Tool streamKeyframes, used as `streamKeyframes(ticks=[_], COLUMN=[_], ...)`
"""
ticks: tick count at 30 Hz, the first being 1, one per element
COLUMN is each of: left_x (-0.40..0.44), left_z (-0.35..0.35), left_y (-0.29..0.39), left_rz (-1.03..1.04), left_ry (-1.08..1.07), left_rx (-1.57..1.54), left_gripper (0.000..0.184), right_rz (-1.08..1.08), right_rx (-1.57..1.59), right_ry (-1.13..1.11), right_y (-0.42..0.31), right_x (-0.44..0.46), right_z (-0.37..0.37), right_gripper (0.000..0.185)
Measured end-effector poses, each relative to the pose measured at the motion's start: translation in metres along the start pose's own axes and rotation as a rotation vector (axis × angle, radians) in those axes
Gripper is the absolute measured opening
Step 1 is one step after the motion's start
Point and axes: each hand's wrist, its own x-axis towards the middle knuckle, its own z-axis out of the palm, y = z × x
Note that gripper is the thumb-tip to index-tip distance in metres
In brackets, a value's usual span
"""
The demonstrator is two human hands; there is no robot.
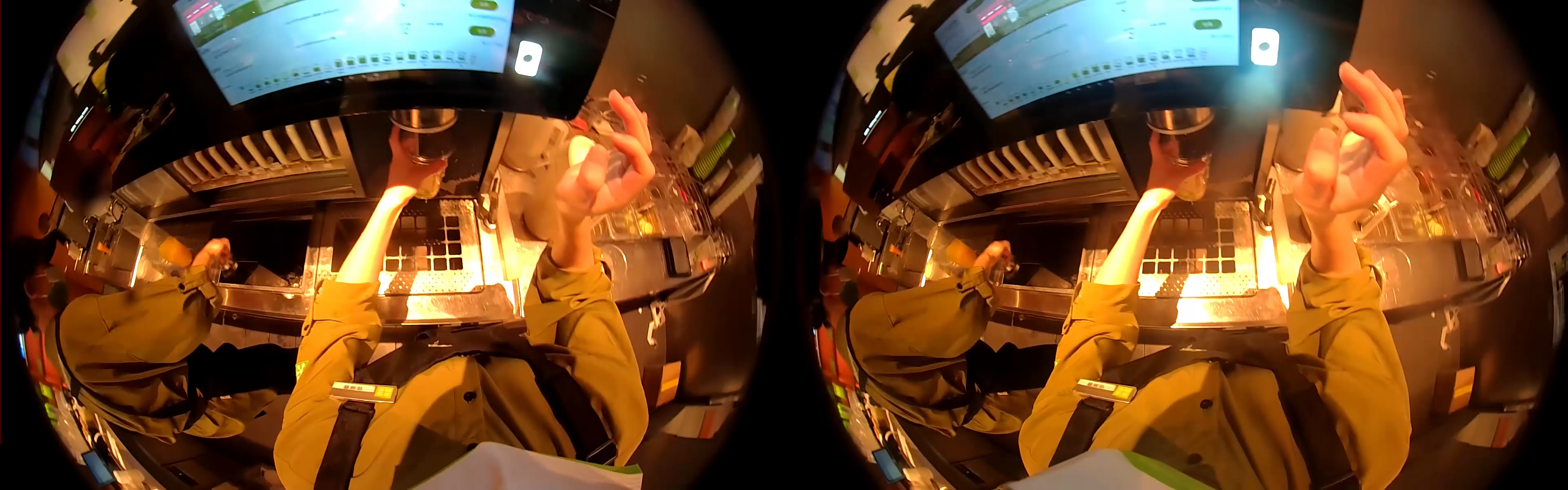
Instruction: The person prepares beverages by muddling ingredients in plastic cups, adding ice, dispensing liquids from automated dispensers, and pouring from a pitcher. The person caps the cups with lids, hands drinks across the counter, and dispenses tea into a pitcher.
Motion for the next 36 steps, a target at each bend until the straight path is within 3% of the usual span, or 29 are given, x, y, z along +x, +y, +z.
streamKeyframes(ticks=[1, 3, 13, 17, 18, 21, 24, 28, 33, 36], left_x=[-0.005, -0.007, -0.006, -0.003, -0.003, 0.005, -0.004, 0.006, -0.005, -0.003], left_z=[0.001, 0.002, 0.004, 0.007, 0.008, 0.007, -0.004, -0.007, -0.004, -0.007], left_y=[0.014, 0.018, 0.027, 0.008, -0.022, -0.027, -0.028, -0.008, 0.015, -0.025], left_rz=[-0.044, -0.054, -0.225, -0.169, -0.057, 0.128, -0.062, -0.152, -0.179, -0.091], left_ry=[0.022, 0.038, 0.073, 0.159, 0.178, 0.238, 0.228, 0.198, 0.187, 0.214], left_rx=[0.171, 0.189, 0.048, -0.071, -0.013, 0.099, 0.332, 0.266, 0.369, 0.314], left_gripper=[0.106, 0.106, 0.108, 0.11, 0.112, 0.117, 0.118, 0.119, 0.119, 0.119], right_rz=[0.006, 0.018, 0.107, 0.133, 0.111, 0.116, 0.126, 0.181, 0.17, 0.17], right_rx=[0.008, 0.032, 0.026, 0.096, 0.1, 0.034, 0.081, 0.035, 0.08, 0.058], right_ry=[-0.004, -0.007, -0.041, -0.037, -0.056, -0.071, -0.036, -0.054, -0.015, -0.039], right_y=[0.001, 0.003, 0.007, 0.014, 0.016, 0.014, 0.009, 0.013, 0.013, 0.01], right_x=[-0.002, -0.005, -0.019, -0.028, -0.028, -0.031, -0.042, -0.031, -0.039, -0.037], right_z=[-0.001, -0.004, -0.017, -0.021, -0.028, -0.033, -0.032, -0.02, -0.023, -0.025], right_gripper=[0.02, 0.02, 0.02, 0.022, 0.023, 0.025, 0.028, 0.028, 0.025, 0.023])
